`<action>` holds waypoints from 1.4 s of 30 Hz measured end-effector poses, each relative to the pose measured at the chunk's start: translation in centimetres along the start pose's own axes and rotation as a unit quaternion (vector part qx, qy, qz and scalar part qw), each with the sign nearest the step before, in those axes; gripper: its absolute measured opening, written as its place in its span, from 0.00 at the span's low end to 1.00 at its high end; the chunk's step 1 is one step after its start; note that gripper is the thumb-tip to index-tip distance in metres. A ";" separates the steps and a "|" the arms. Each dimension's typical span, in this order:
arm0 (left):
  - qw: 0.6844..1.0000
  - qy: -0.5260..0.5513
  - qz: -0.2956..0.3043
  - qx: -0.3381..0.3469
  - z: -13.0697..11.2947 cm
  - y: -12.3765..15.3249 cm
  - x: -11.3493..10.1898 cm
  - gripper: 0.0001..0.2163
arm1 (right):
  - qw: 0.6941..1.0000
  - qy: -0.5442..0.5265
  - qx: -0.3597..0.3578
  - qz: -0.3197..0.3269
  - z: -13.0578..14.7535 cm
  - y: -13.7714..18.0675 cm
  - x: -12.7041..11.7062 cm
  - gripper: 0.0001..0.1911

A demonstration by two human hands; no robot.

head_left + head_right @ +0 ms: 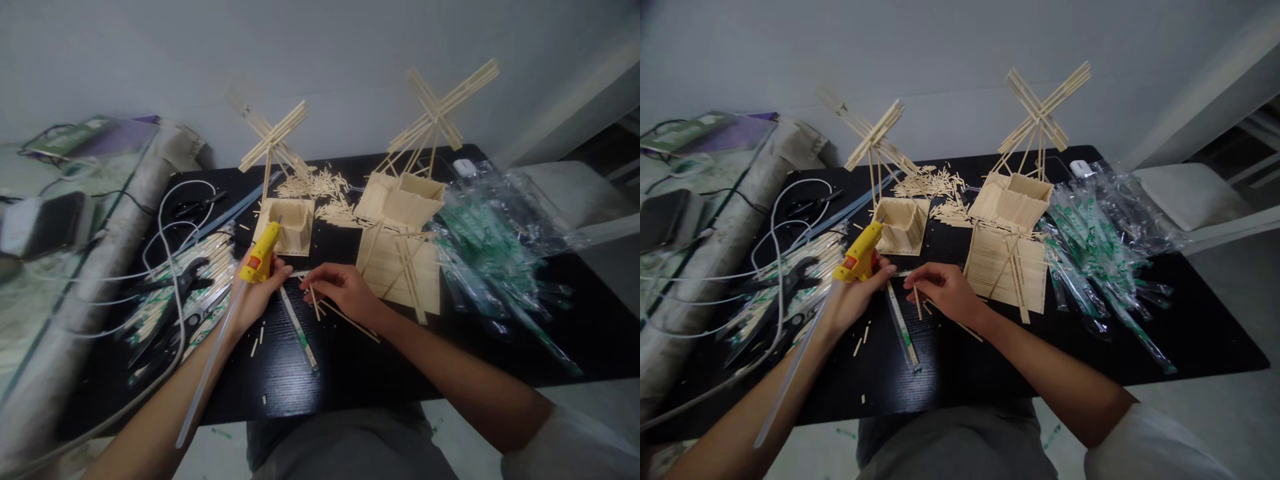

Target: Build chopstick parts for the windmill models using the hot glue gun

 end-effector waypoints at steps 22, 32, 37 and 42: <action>1.000 -0.007 0.008 0.011 -0.2 0.1 0.0 0.20 | 0.984 -0.159 0.072 0.029 0.3 -0.1 0.0 0.18; 0.999 0.032 -0.007 0.007 0.1 0.0 0.0 0.21 | 0.990 -0.129 0.055 0.035 -0.5 -0.2 0.1 0.17; 0.999 0.038 -0.001 0.004 0.1 0.0 0.0 0.21 | 0.990 -0.123 0.060 0.030 -0.4 -0.1 0.1 0.16; 0.999 0.037 0.010 0.009 0.0 0.0 0.2 0.20 | 0.992 -0.109 0.054 0.023 -0.3 -0.1 0.0 0.16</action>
Point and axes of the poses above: each hand's wrist, its own y-axis away from the middle knuckle, its own x-axis out of the palm, z = x × y, the point moved 3 cm from there along -y, towards the middle knuckle, and after that the axes turned 13 degrees about -y, right-handed, at the moved point
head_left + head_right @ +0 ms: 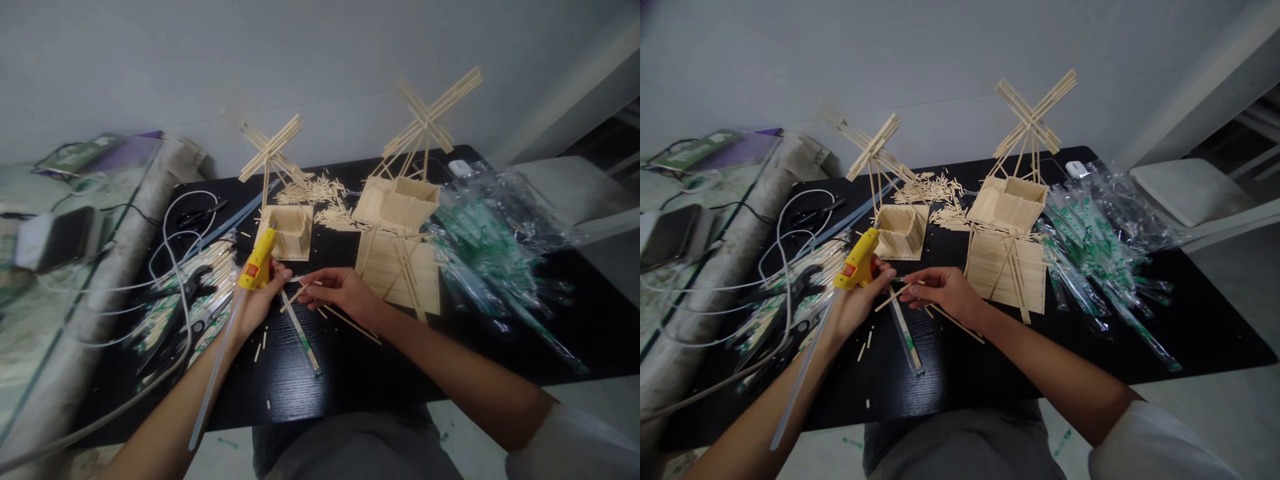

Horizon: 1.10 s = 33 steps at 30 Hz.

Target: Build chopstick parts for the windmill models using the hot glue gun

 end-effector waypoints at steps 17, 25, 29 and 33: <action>1.000 0.023 0.001 -0.019 -0.1 0.2 0.0 0.21 | 0.999 0.011 0.021 -0.030 -0.2 -0.1 -0.1 0.19; 1.000 0.021 0.007 -0.011 0.2 0.3 0.1 0.20 | 0.997 0.052 0.047 0.030 -0.9 0.0 0.1 0.26; 0.999 0.023 0.046 -0.015 0.5 0.4 0.3 0.19 | 0.993 0.082 0.056 0.057 -1.2 0.1 0.3 0.26; 0.996 0.040 0.081 -0.012 0.3 0.6 0.5 0.18 | 0.993 0.076 0.071 0.052 -1.7 0.3 0.4 0.28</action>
Point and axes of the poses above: each hand's wrist, its own y-axis away from the middle knuckle, its own x-axis out of the palm, z = x × y, the point moved 3 cm from there along -y, towards the middle knuckle, and after that the axes turned 13 degrees about -y, right-handed, at the moved point
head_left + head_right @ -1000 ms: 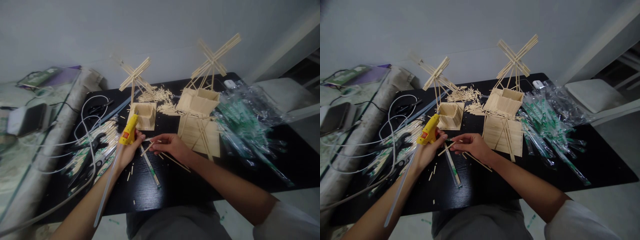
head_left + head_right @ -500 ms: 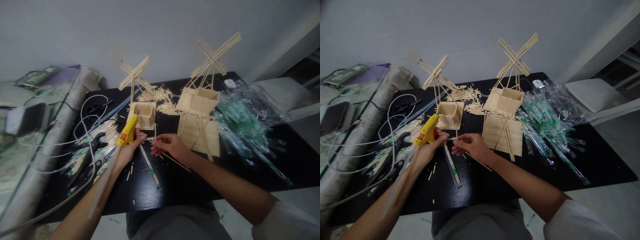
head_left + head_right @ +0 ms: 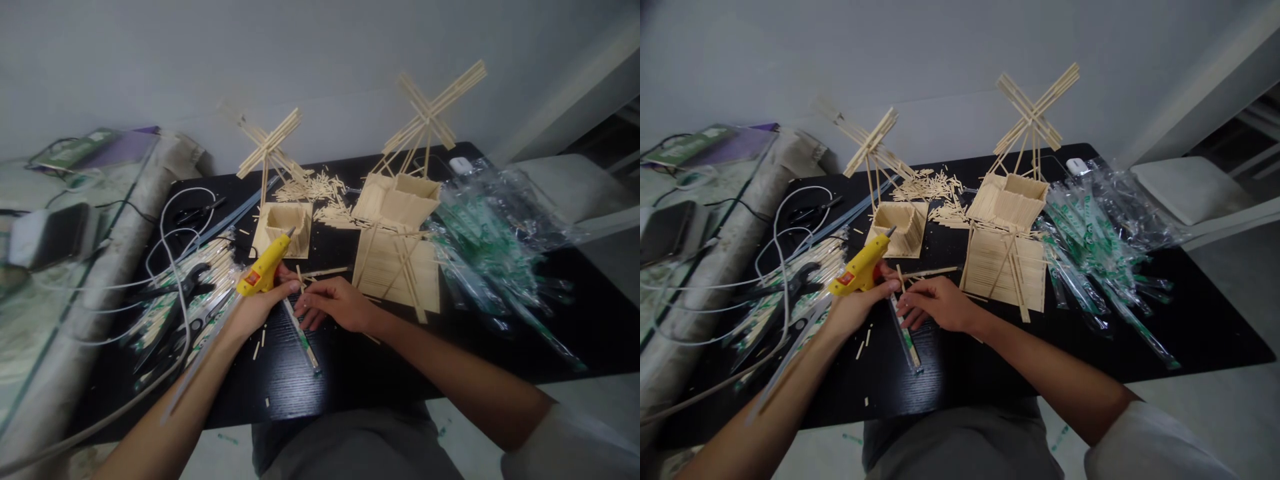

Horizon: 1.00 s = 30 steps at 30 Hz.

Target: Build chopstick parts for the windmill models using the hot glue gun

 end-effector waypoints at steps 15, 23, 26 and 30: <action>0.999 0.026 -0.035 0.018 0.8 -0.4 -1.1 0.21 | 1.000 0.018 -0.018 0.005 0.5 0.2 0.1 0.28; 0.999 0.034 -0.027 0.024 0.4 -0.4 -0.9 0.20 | 0.998 -0.040 -0.025 -0.044 0.3 0.0 -0.4 0.26; 0.999 0.028 -0.017 0.019 0.4 -0.3 -0.9 0.20 | 0.996 -0.043 -0.030 -0.072 0.5 0.0 -0.5 0.25; 1.000 0.016 -0.011 0.010 0.5 -0.4 -0.8 0.20 | 0.997 -0.036 -0.017 -0.070 0.6 0.0 -0.3 0.23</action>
Point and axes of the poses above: each hand's wrist, its own y-axis away from the middle knuckle, its own x-axis out of the palm, z = x × y, the point moved 3 cm from there along -y, towards the middle knuckle, and after that the axes turned 13 degrees about -y, right-handed, at the moved point
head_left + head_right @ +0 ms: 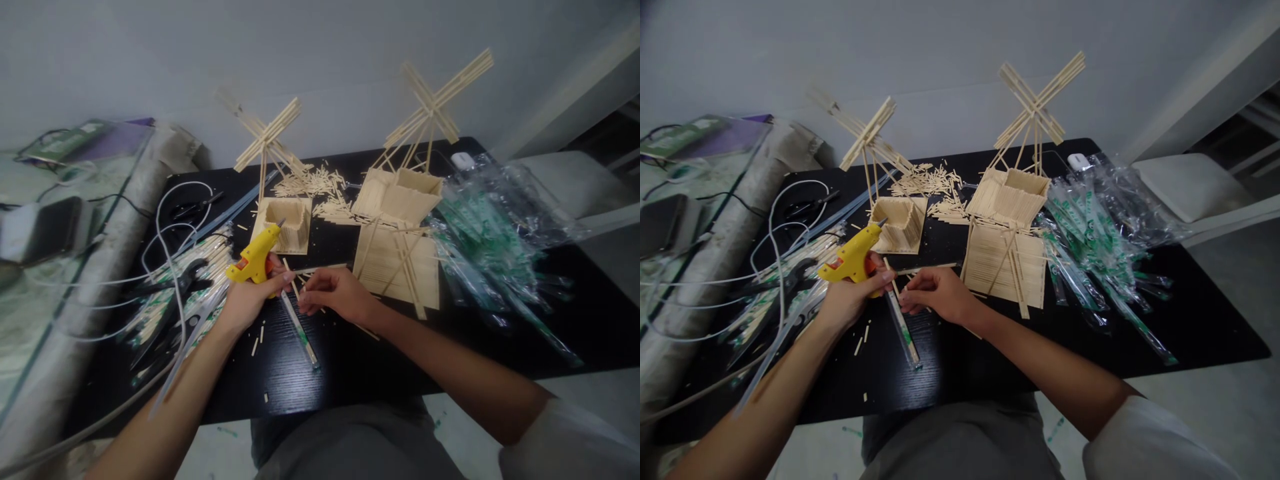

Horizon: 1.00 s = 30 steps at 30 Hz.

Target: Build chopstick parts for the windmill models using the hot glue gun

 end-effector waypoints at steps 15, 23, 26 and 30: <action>0.999 -0.010 0.034 -0.018 -0.4 0.3 1.0 0.21 | 1.000 -0.009 0.014 0.004 -0.1 0.2 -0.2 0.21; 1.000 -0.026 0.004 -0.003 0.1 0.4 0.8 0.18 | 1.000 -0.021 0.003 0.003 0.3 0.3 0.1 0.26; 0.999 -0.033 -0.008 -0.008 0.3 0.3 0.6 0.19 | 1.000 -0.024 0.004 0.005 0.3 0.3 0.2 0.26; 0.999 -0.029 -0.005 -0.021 0.0 0.5 0.8 0.20 | 0.999 -0.035 0.004 0.002 0.5 0.3 0.2 0.26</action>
Point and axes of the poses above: each hand's wrist, its own y-axis away from the middle knuckle, its own x-axis out of the palm, z = x × y, the point moved 3 cm from there along -y, towards the middle knuckle, and after that the axes turned 13 degrees about -y, right-handed, at the moved point
